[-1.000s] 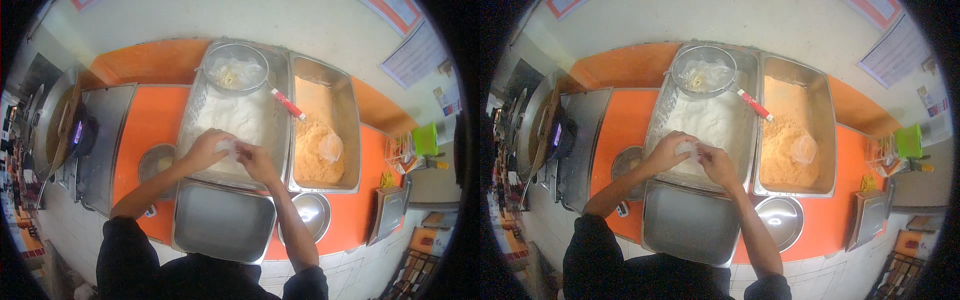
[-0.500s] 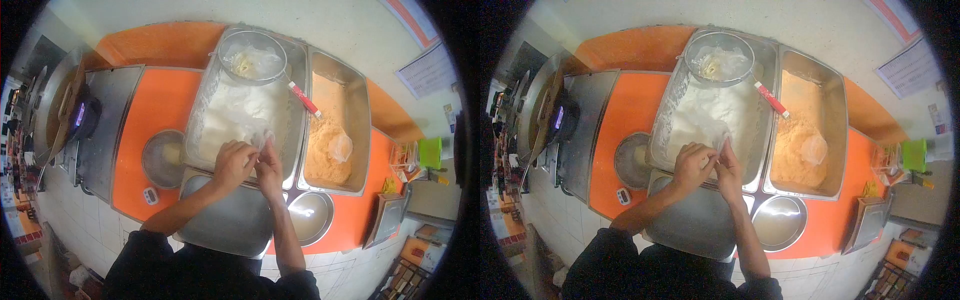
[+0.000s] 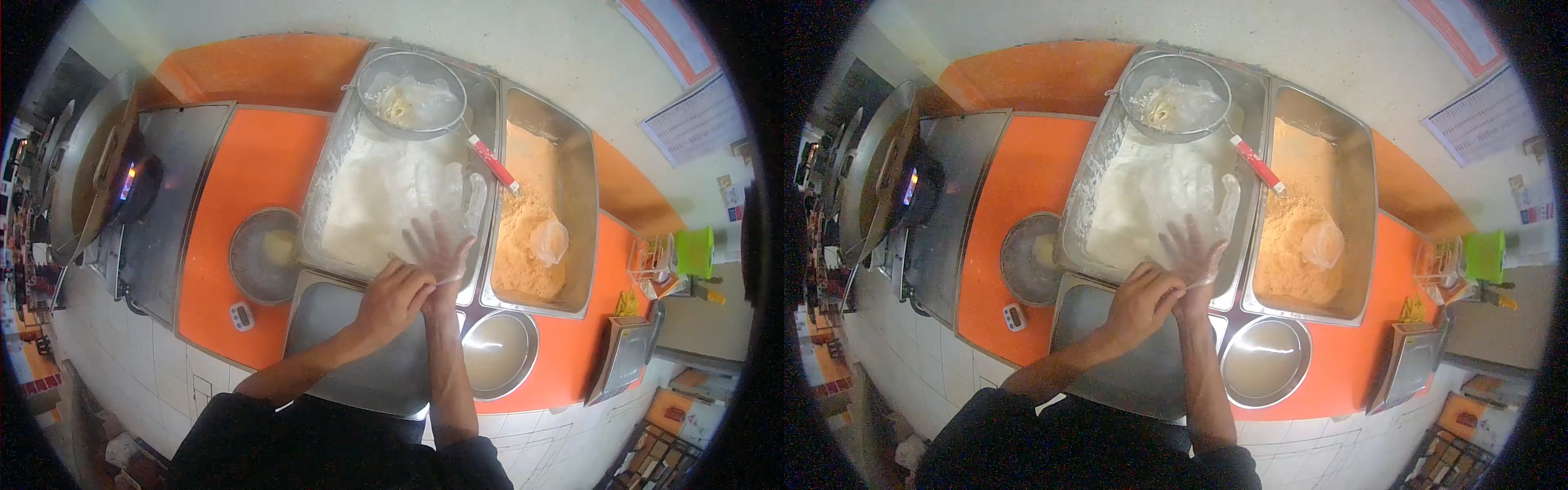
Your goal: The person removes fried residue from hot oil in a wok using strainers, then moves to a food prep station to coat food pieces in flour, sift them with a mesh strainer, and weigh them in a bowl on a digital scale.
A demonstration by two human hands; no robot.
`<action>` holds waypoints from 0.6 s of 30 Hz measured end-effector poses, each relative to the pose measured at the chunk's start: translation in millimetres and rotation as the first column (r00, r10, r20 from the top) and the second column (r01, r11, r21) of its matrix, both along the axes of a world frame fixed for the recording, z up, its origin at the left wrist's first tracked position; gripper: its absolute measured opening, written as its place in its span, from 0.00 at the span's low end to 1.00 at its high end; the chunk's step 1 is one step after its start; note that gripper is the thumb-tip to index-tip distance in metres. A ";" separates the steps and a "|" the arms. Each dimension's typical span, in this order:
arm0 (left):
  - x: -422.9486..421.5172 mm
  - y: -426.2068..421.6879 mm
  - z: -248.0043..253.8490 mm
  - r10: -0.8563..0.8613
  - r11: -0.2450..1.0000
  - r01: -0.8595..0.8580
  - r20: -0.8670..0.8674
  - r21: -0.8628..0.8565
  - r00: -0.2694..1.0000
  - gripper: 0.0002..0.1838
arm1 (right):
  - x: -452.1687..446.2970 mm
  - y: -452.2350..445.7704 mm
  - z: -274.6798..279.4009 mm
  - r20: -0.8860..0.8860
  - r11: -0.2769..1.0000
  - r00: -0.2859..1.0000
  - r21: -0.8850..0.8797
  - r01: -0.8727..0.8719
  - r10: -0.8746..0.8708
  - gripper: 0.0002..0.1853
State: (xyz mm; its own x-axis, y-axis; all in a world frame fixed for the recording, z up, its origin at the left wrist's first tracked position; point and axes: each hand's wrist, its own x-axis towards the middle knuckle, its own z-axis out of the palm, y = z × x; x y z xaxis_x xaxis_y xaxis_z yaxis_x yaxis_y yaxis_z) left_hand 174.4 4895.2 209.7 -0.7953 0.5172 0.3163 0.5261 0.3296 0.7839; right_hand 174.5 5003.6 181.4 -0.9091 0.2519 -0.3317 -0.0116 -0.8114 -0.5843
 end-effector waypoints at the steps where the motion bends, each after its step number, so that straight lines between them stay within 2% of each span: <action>1: 0.9 1.7 -0.3 -0.018 1.000 0.018 0.019 0.010 1.000 0.05 | -0.2 0.1 6.2 -0.017 1.000 1.000 -0.005 0.003 -0.003 0.47; 2: 1.7 2.8 0.9 -0.025 0.999 0.025 0.015 0.021 1.000 0.05 | 0.2 0.7 8.9 -0.033 1.000 0.999 -0.010 0.006 -0.006 0.48; 5: 1.6 4.6 3.0 -0.007 0.999 0.007 0.007 0.043 1.000 0.05 | 3.3 4.0 4.6 -0.090 0.999 0.996 -0.050 -0.003 -0.002 0.38; 6: -0.8 4.7 1.2 0.025 0.999 -0.025 0.005 0.041 1.000 0.05 | 6.7 6.7 -3.3 -0.015 0.976 0.996 0.205 -0.079 0.084 0.34; 7: -3.9 4.8 0.4 0.055 0.998 -0.055 0.003 0.040 0.998 0.05 | 11.9 10.8 -13.4 0.079 0.883 0.986 0.439 -0.165 0.145 0.31; 8: -9.7 4.5 1.0 0.089 0.995 -0.089 0.003 0.041 0.996 0.04 | 15.1 14.2 -20.7 0.182 0.727 0.967 0.638 -0.253 0.177 0.28; 9: -18.0 3.6 1.9 0.121 0.992 -0.121 0.002 0.043 0.993 0.04 | 13.8 11.6 -11.8 0.348 0.468 0.897 0.767 -0.439 0.272 0.27; 10: -24.4 3.1 2.7 0.150 0.988 -0.150 0.002 0.045 0.989 0.04 | 12.5 5.9 4.2 0.523 0.157 0.798 0.798 -0.582 0.300 0.25; 11: -27.5 2.7 6.5 0.112 0.993 -0.110 -0.023 0.041 0.993 0.03 | 12.6 2.2 13.2 0.687 -0.167 0.678 0.724 -0.669 0.261 0.24; 13: -24.5 5.2 9.5 -0.086 0.996 0.083 -0.124 -0.029 0.989 0.03 | 25.9 0.7 -43.7 0.352 -0.050 0.911 0.936 -0.349 0.217 0.23; 15: -20.5 6.9 13.5 -0.219 0.974 0.205 -0.178 -0.092 0.959 0.03 | 26.4 2.7 -50.7 0.097 -0.201 0.981 0.978 -0.062 0.170 0.23; 16: -16.0 7.6 16.0 -0.252 0.966 0.235 -0.182 -0.111 0.950 0.03 | 20.6 7.8 -25.8 0.040 -0.393 0.984 0.919 0.032 0.173 0.24; 18: -10.1 6.8 22.9 -0.264 0.963 0.247 -0.203 -0.107 0.943 0.05 | 11.2 11.7 7.7 0.060 -0.440 0.988 0.898 0.009 0.143 0.26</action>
